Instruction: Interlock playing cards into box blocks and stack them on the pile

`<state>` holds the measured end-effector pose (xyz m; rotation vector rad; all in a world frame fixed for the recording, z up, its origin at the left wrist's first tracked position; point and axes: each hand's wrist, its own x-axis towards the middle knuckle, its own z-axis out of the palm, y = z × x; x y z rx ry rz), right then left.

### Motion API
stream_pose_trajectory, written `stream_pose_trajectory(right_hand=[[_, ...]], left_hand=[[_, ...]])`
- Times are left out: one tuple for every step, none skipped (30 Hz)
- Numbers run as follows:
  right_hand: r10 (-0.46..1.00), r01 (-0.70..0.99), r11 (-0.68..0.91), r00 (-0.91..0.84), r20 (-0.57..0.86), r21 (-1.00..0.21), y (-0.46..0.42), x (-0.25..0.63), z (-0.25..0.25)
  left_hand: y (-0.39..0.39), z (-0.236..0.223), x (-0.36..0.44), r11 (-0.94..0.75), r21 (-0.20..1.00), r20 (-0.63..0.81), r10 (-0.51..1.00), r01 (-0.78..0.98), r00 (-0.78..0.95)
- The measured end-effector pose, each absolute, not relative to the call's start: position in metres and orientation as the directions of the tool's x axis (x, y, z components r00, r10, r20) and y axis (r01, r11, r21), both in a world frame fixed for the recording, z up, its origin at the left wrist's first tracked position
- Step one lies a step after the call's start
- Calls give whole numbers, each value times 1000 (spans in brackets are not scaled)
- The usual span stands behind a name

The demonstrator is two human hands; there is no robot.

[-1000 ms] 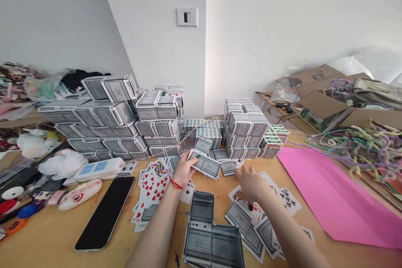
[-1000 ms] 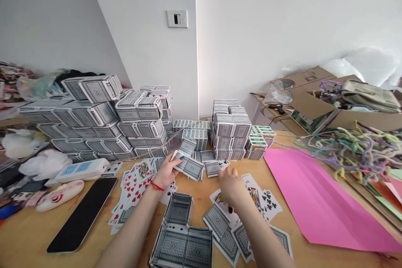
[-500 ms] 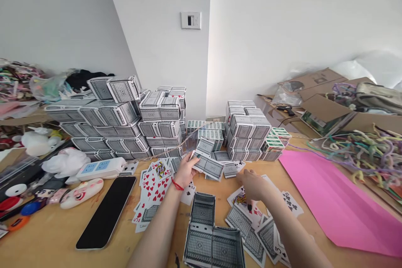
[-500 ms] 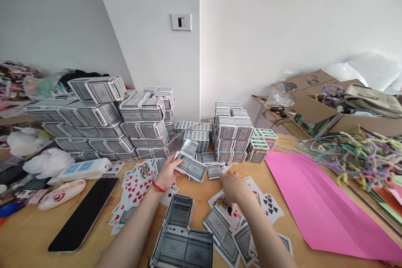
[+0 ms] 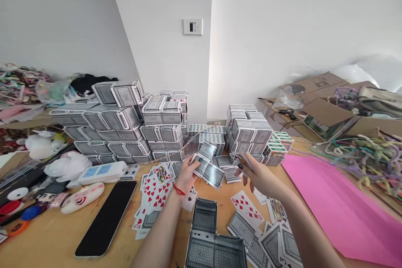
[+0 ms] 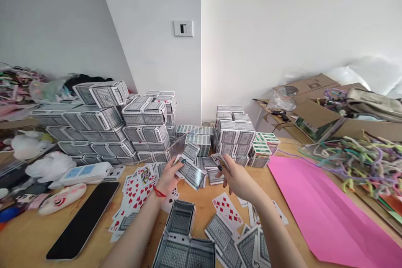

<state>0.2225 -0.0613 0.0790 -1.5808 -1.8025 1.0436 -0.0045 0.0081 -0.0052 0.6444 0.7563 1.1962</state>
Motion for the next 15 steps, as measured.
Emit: stream_pose_trajectory(right_hand=[[980,603,64,-188,-64,-795,-61,222,79],[982,643,105,-188,-24,-759,-61,221,78],[983,683,137,-185,12,-717,-61,220,77],[982,713,159,-185,35,-683,-61,219,76],[982,731,169,-186,45,-662,-61,218,74],[981,738,171,-187,46,-653,-61,217,73],[982,740,169,-185,44,-652,-60,216,72],[983,740,164,-176,47,-652,-60,215,71],[985,741,159,-160,59,-653,-59,215,70],[987,742,155,-143,72,-652,-58,214,69],[989,741,149,-128,79,-655,-57,214,68],[990,733,138,-123,71,-666,-57,214,68],[991,714,121,-124,45,-690,-56,214,67],[991,683,96,-133,6,-724,-56,213,66],[989,643,66,-145,-37,-763,-55,213,66]], left_hand=[[8,-6,-5,250,783,-171,967,-569,189],[8,-6,-5,249,784,-167,967,-568,193],[8,-6,-5,246,785,-161,967,-568,197],[7,-6,-5,244,787,-156,967,-567,200],[7,-6,-6,244,788,-154,967,-565,203],[8,-5,-6,246,791,-154,966,-561,206],[8,-5,-6,249,795,-157,965,-554,208],[8,-4,-6,252,800,-162,964,-544,209],[8,-3,-7,253,806,-165,964,-536,207],[8,-3,-7,251,811,-164,965,-528,207],[8,-2,-7,247,816,-157,965,-523,211],[7,-1,-6,244,819,-148,964,-520,220],[7,-1,-6,243,820,-137,963,-519,234],[6,0,-6,245,819,-128,960,-519,251],[6,1,-6,250,817,-123,956,-520,267]])
